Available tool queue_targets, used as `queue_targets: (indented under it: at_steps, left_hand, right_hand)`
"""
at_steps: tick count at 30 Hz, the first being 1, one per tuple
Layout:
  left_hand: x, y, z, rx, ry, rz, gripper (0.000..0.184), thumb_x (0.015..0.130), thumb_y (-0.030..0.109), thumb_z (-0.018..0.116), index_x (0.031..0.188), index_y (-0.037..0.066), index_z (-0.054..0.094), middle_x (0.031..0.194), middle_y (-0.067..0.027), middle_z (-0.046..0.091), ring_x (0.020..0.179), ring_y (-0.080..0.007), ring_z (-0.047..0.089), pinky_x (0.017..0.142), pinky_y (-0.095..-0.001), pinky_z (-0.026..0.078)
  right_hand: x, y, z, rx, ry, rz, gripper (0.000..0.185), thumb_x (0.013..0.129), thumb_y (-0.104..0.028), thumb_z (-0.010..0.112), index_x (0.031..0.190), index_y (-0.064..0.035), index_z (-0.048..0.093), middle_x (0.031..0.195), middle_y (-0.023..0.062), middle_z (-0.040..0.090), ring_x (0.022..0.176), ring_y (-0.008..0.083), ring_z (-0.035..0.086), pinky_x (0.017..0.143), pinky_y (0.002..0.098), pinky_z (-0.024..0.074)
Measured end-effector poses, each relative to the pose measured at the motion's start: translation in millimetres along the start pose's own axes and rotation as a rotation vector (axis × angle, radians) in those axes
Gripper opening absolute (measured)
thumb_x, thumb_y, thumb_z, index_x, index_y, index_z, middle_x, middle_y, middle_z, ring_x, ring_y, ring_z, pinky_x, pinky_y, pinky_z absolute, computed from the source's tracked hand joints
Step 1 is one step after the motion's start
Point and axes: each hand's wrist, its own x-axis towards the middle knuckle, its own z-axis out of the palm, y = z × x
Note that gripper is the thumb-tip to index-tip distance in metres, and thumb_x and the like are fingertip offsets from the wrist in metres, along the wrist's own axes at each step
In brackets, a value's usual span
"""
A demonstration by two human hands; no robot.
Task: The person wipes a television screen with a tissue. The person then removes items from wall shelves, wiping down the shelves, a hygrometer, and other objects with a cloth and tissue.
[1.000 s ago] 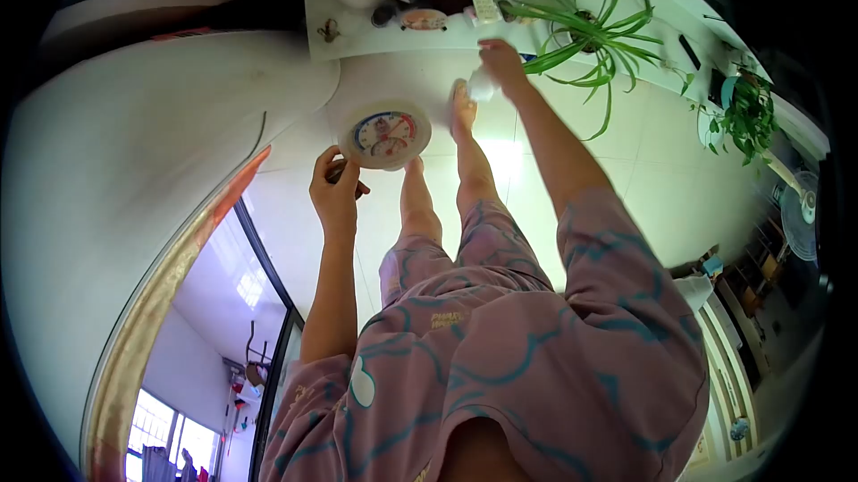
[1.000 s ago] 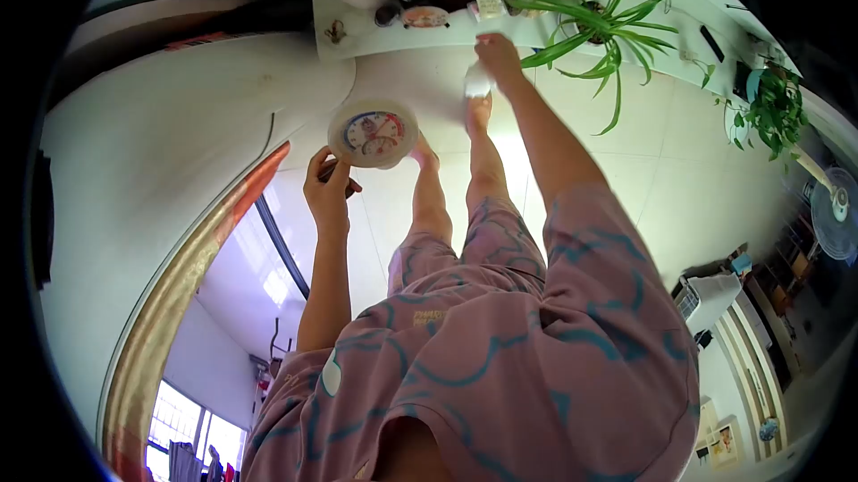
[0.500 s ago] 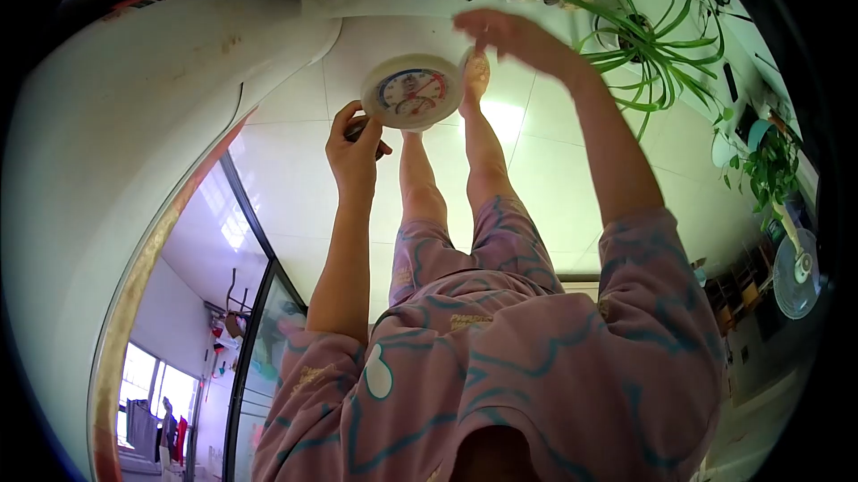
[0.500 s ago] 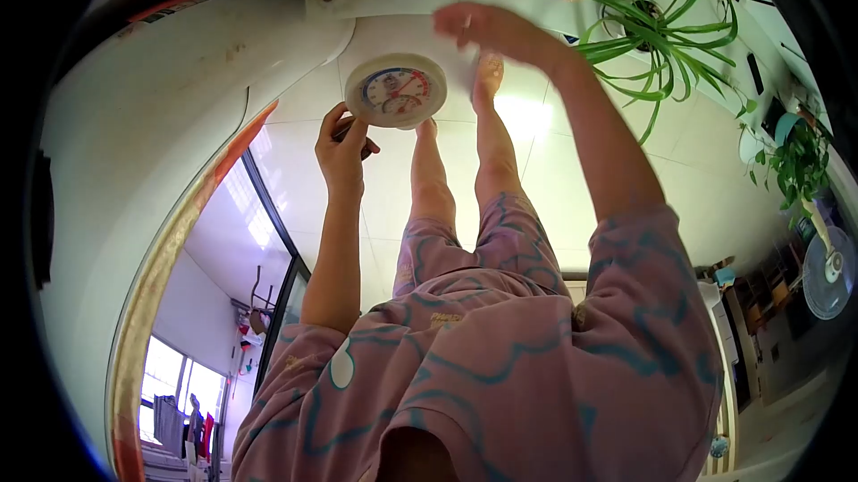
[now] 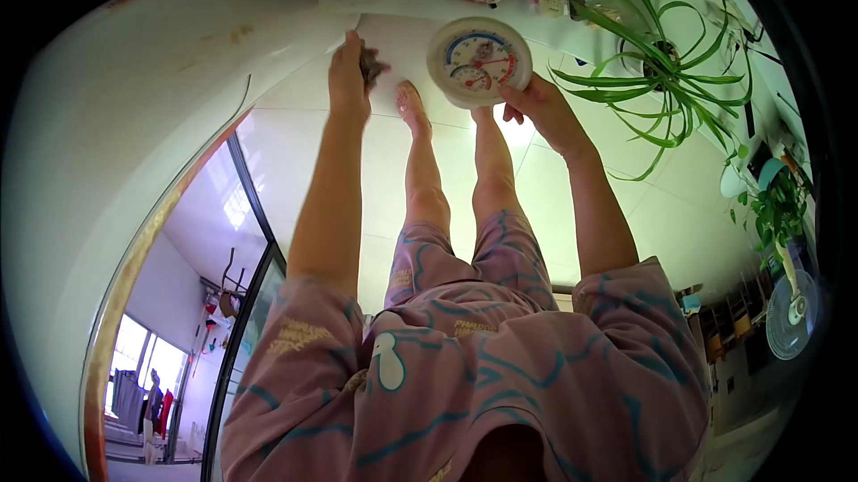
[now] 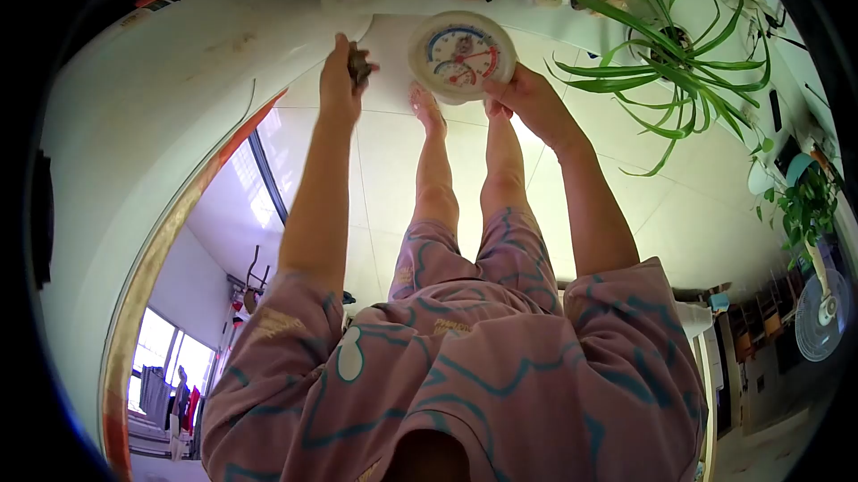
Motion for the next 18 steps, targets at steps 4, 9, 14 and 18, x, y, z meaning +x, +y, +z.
queue_targets:
  at_steps: [4, 9, 14, 18]
  left_hand:
    - [82, 15, 4, 0.070, -0.002, -0.024, 0.028, 0.089, 0.027, 0.060, 0.102, 0.005, 0.049, 0.089, -0.0084, 0.059, 0.065, -0.0185, 0.064, 0.041, -0.0244, 0.035]
    - [131, 23, 34, 0.316, 0.032, 0.378, 0.045, 0.084, 0.018, 0.067, 0.121, 0.001, 0.046, 0.102, -0.0064, 0.057, 0.092, -0.0160, 0.062, 0.056, -0.0246, 0.044]
    - [150, 19, 67, 0.047, -0.035, 0.589, 0.034, 0.089, 0.001, 0.056, 0.122, 0.007, 0.055, 0.100, -0.0041, 0.062, 0.078, -0.0098, 0.056, 0.062, -0.0222, 0.044]
    - [154, 17, 59, 0.260, 0.006, 0.490, 0.044, 0.087, -0.005, 0.054, 0.129, 0.004, 0.049, 0.115, -0.0075, 0.057, 0.091, -0.0139, 0.057, 0.067, -0.0229, 0.047]
  right_hand:
    - [-1, 7, 7, 0.084, 0.099, -0.003, 0.025, 0.093, -0.027, 0.060, 0.098, -0.0027, 0.058, 0.074, 0.0002, 0.059, 0.064, 0.0074, 0.052, 0.060, 0.0216, 0.0414]
    - [-2, 23, 9, 0.140, 0.139, 0.022, 0.026, 0.093, -0.029, 0.061, 0.097, -0.0037, 0.058, 0.073, -0.0008, 0.057, 0.064, 0.0067, 0.050, 0.059, 0.0215, 0.0404]
    - [2, 42, 6, 0.181, 0.149, 0.098, 0.029, 0.092, -0.033, 0.063, 0.098, -0.0057, 0.058, 0.068, -0.0031, 0.053, 0.059, 0.0049, 0.047, 0.056, 0.0202, 0.0377]
    - [5, 41, 10, 0.186, 0.151, 0.125, 0.031, 0.091, -0.035, 0.064, 0.099, -0.0059, 0.058, 0.066, -0.0045, 0.050, 0.056, 0.0035, 0.044, 0.053, 0.0191, 0.0364]
